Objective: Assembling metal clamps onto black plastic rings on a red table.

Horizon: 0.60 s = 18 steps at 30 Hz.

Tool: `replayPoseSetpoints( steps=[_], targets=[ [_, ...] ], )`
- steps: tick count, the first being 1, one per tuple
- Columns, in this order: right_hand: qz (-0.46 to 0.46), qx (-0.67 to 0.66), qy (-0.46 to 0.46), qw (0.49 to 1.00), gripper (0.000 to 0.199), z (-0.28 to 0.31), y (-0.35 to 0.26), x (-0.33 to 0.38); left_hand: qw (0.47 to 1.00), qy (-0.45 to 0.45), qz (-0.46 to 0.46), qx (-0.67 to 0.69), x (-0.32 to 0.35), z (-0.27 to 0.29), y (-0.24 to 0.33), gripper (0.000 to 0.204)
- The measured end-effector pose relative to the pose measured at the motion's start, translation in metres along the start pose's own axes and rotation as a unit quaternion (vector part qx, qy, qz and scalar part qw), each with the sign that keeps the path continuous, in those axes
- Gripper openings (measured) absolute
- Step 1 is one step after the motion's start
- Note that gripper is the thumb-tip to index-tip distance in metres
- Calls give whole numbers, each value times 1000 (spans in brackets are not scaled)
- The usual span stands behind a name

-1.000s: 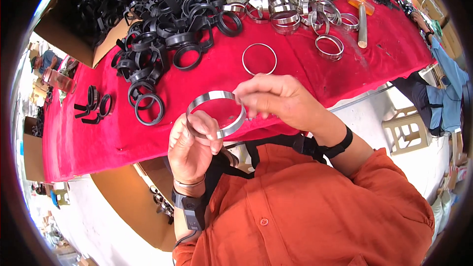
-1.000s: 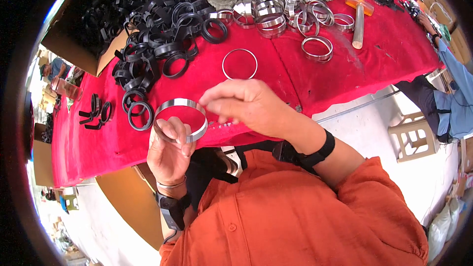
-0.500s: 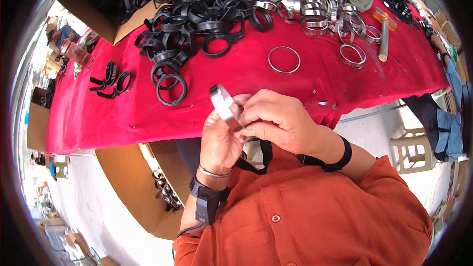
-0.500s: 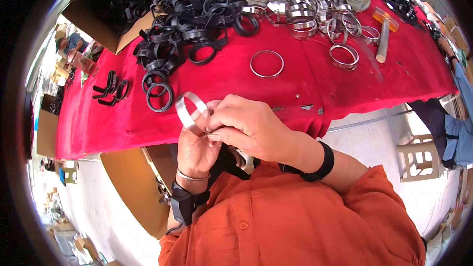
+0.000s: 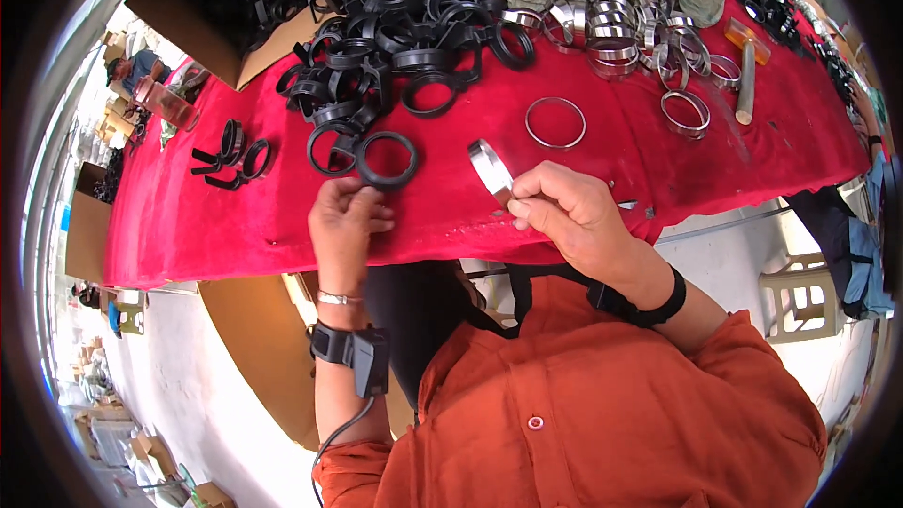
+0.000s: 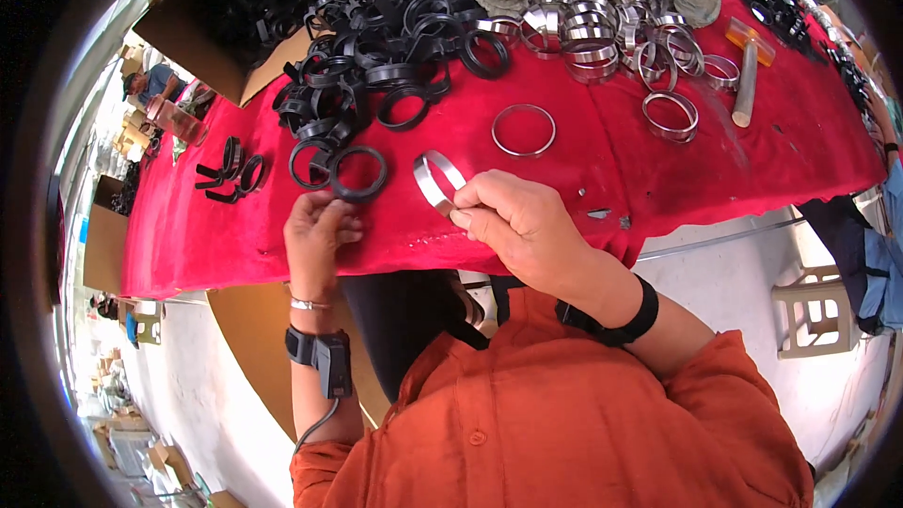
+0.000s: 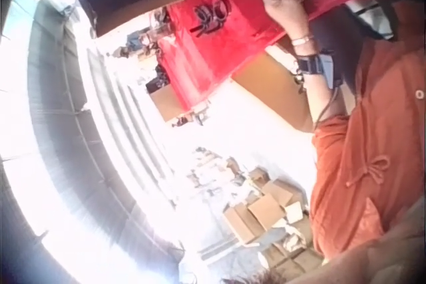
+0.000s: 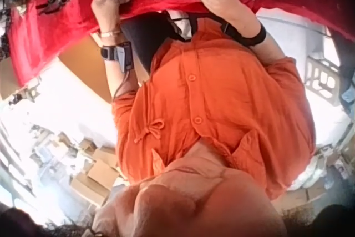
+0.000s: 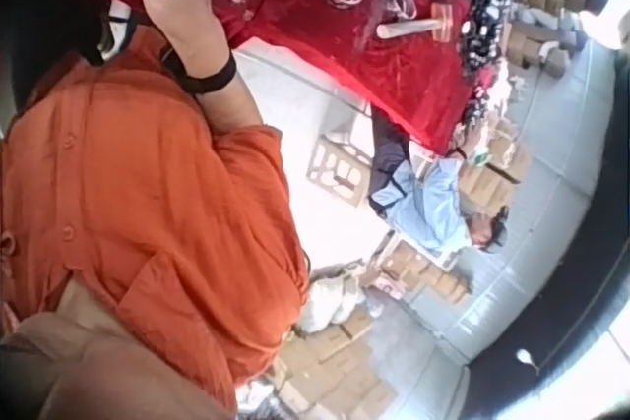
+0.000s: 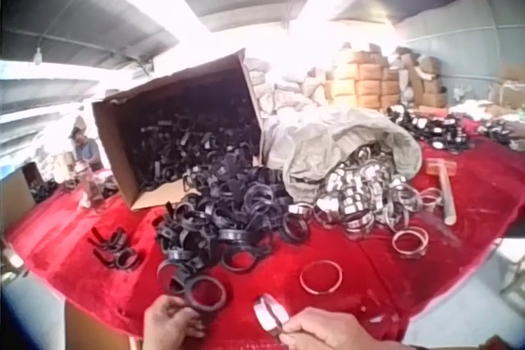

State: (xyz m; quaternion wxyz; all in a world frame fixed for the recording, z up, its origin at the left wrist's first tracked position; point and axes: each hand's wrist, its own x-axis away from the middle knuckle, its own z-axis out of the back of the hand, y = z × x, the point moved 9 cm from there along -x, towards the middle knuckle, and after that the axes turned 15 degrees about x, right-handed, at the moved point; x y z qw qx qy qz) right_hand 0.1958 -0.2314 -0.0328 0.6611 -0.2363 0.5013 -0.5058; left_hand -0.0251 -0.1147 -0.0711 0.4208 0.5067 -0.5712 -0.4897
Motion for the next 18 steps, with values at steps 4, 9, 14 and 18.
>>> replayPoseSetpoints(
  steps=[4, 9, 14, 18],
  targets=[
    [-24, 21, 38, 999, 2, 15, 3, 0, 994, -102, 46, -16, 18, -48, -5, 9],
    [-51, -7, 68, 996, 3, 31, 17, 6, 808, -42, -394, -436, 8, -54, 90, 9],
    [-22, 15, 49, 998, 5, 27, 6, 5, 796, -163, -286, -508, -39, -36, 67, 32],
    [-14, 21, 54, 998, 5, 29, 8, 5, 772, -180, -250, -556, -28, -52, 70, 30]
  ],
)
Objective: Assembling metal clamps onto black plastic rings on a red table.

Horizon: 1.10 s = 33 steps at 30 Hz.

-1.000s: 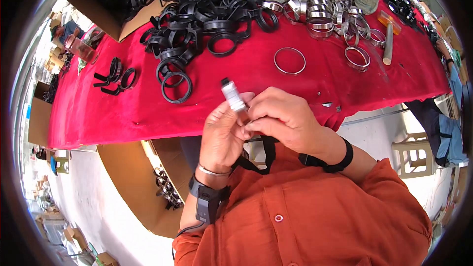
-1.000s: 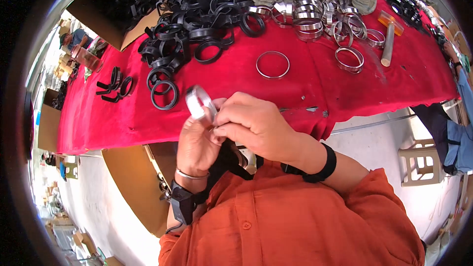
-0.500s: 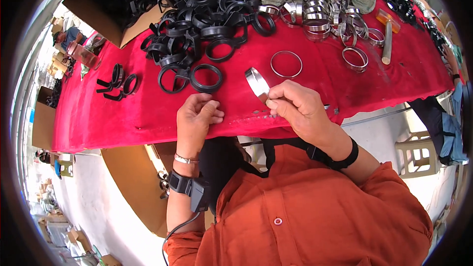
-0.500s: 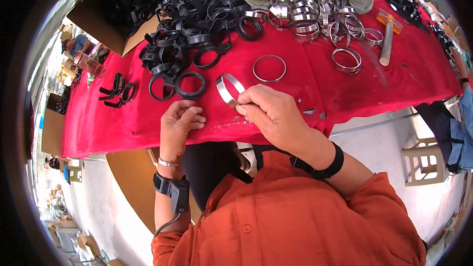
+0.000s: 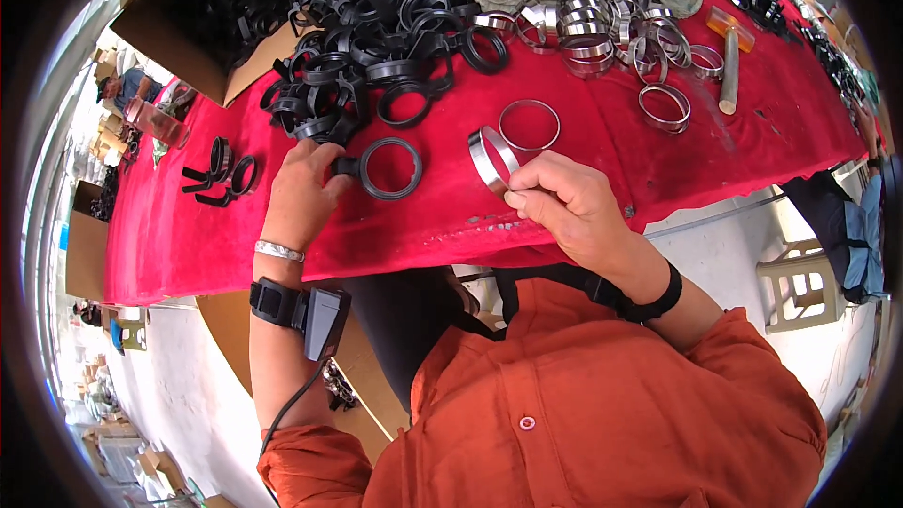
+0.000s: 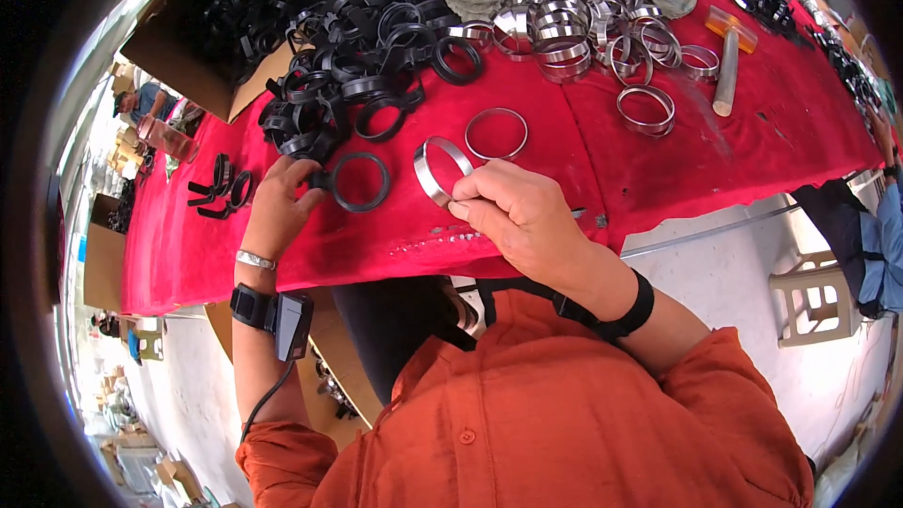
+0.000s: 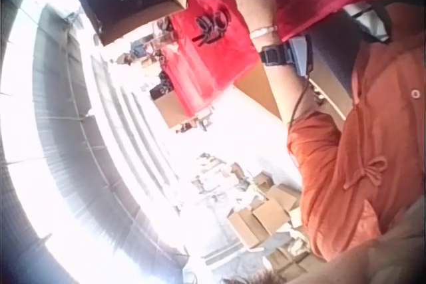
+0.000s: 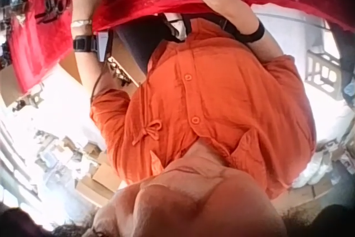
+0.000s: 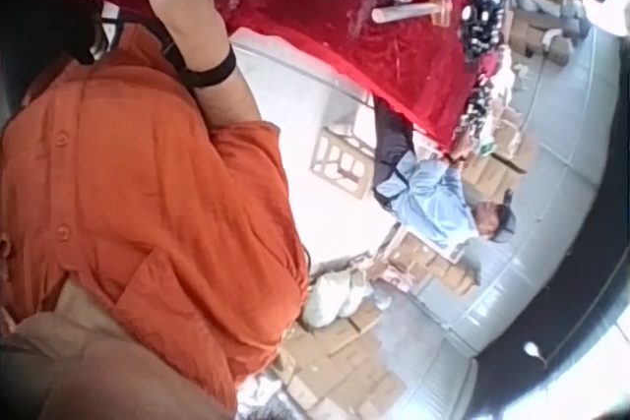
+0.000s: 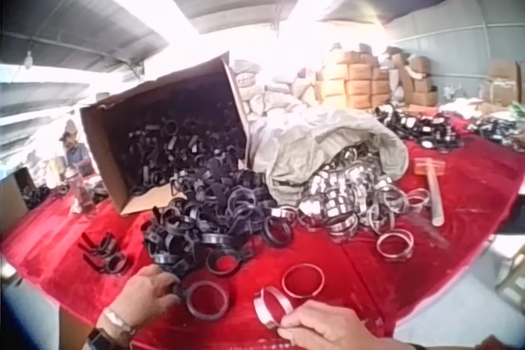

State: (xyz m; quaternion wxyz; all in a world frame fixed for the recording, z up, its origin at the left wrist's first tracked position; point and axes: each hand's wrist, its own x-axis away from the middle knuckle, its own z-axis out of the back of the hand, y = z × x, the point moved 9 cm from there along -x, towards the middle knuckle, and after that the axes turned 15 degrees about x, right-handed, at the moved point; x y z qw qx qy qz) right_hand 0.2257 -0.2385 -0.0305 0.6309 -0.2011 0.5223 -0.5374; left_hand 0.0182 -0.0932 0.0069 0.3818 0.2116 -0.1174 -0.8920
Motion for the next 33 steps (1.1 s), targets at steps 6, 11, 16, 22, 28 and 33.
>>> replayPoseSetpoints(
  steps=[6, 11, 16, 22, 28, 33],
  targets=[
    [37, 102, 14, 994, 5, 4, -8, -3, 985, 65, -116, 106, 7, 3, 59, 21],
    [114, 141, 39, 983, 9, -9, -33, -17, 969, 47, 55, 235, 34, -29, 62, 17],
    [120, 184, 15, 975, 9, -30, -27, -16, 880, -39, 181, 437, 51, -73, 47, 25],
    [124, 161, 23, 979, 9, -39, -30, -14, 800, -19, 218, 558, 59, -80, 51, 17],
    [147, 194, 17, 970, 10, -40, -43, -13, 726, 28, 189, 661, 68, -78, 68, 28],
    [177, 221, 7, 959, 13, -45, -53, -8, 737, 40, 176, 652, 70, -76, 69, 30]
  ],
)
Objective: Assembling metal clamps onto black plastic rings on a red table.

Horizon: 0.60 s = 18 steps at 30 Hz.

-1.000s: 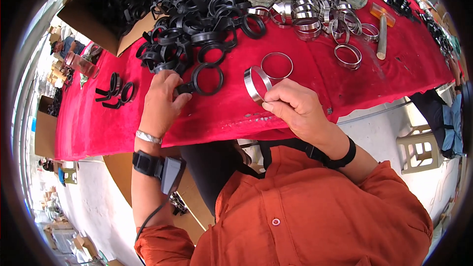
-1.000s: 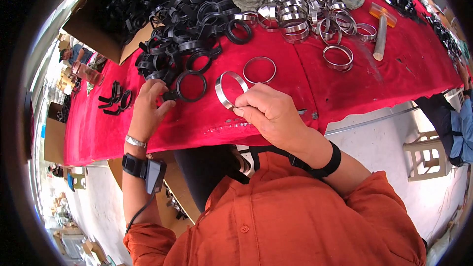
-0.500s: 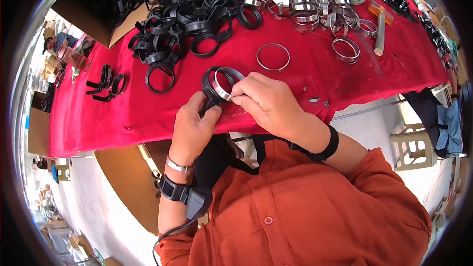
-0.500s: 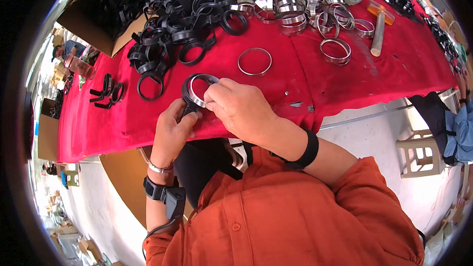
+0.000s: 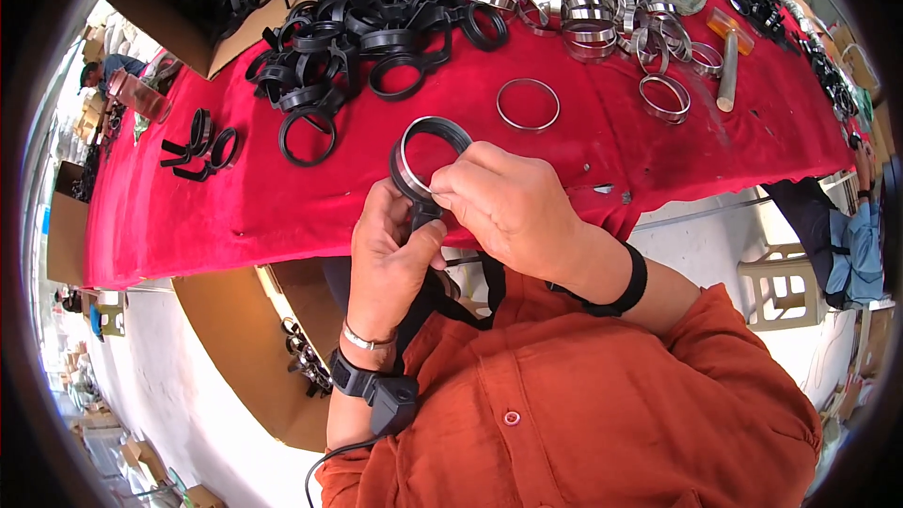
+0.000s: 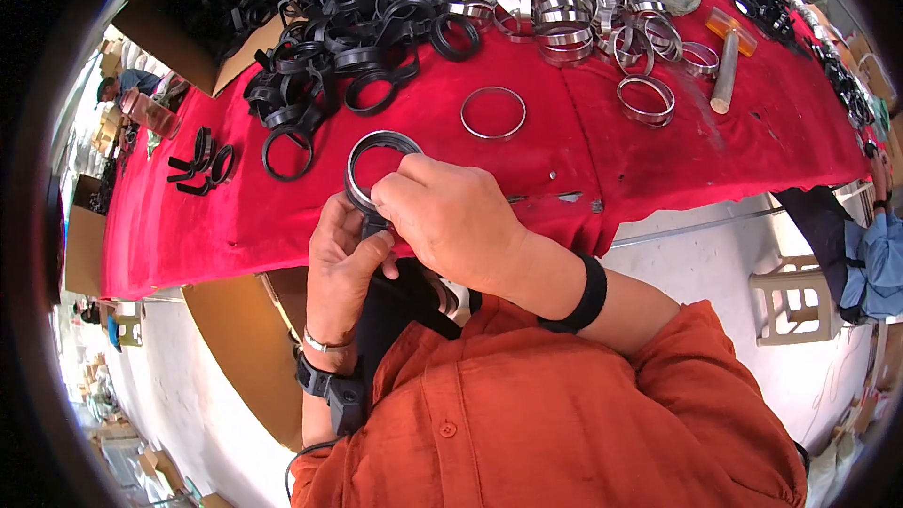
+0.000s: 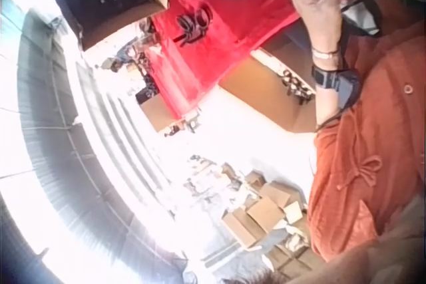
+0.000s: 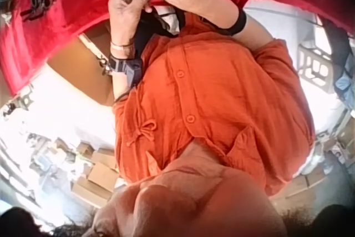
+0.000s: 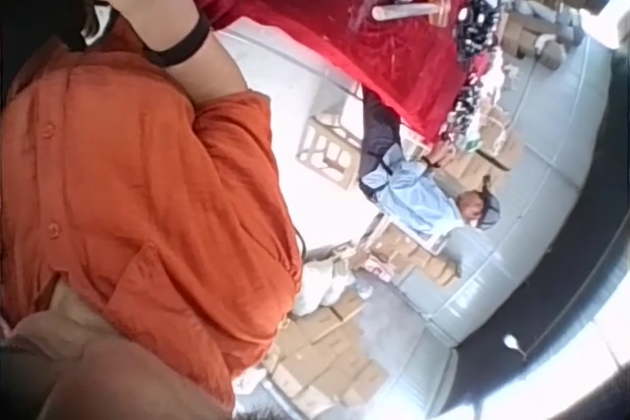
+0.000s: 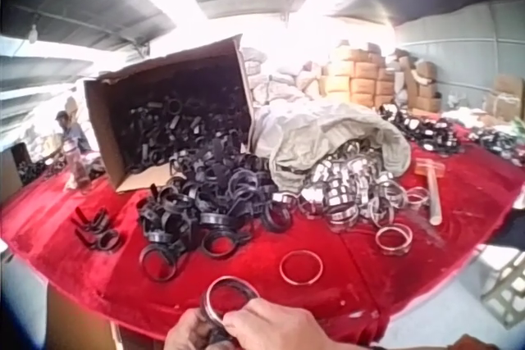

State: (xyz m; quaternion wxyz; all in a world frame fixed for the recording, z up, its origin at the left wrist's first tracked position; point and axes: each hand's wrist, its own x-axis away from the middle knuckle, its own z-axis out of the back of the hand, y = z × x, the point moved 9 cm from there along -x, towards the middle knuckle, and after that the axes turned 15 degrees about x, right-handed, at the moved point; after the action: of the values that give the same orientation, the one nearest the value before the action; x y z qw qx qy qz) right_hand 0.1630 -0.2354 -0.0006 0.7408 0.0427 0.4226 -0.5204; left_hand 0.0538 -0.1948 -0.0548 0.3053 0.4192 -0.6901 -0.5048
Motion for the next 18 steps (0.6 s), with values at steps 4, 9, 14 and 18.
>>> replayPoseSetpoints(
  steps=[4, 9, 14, 18],
  targets=[
    [2, -4, 1, 1000, 13, 1, -3, -1, 999, -13, -20, -43, 3, -4, 7, 25],
    [-11, -61, 7, 998, 10, 6, -11, -1, 996, -8, -86, -24, 7, -2, 11, 14],
    [-121, -155, 64, 978, 7, 34, 18, -10, 994, 46, -79, 64, 13, 4, 19, 20],
    [-188, -229, -27, 955, 16, 14, 37, -17, 995, 33, -64, 72, 16, -1, 14, 28]
  ],
)
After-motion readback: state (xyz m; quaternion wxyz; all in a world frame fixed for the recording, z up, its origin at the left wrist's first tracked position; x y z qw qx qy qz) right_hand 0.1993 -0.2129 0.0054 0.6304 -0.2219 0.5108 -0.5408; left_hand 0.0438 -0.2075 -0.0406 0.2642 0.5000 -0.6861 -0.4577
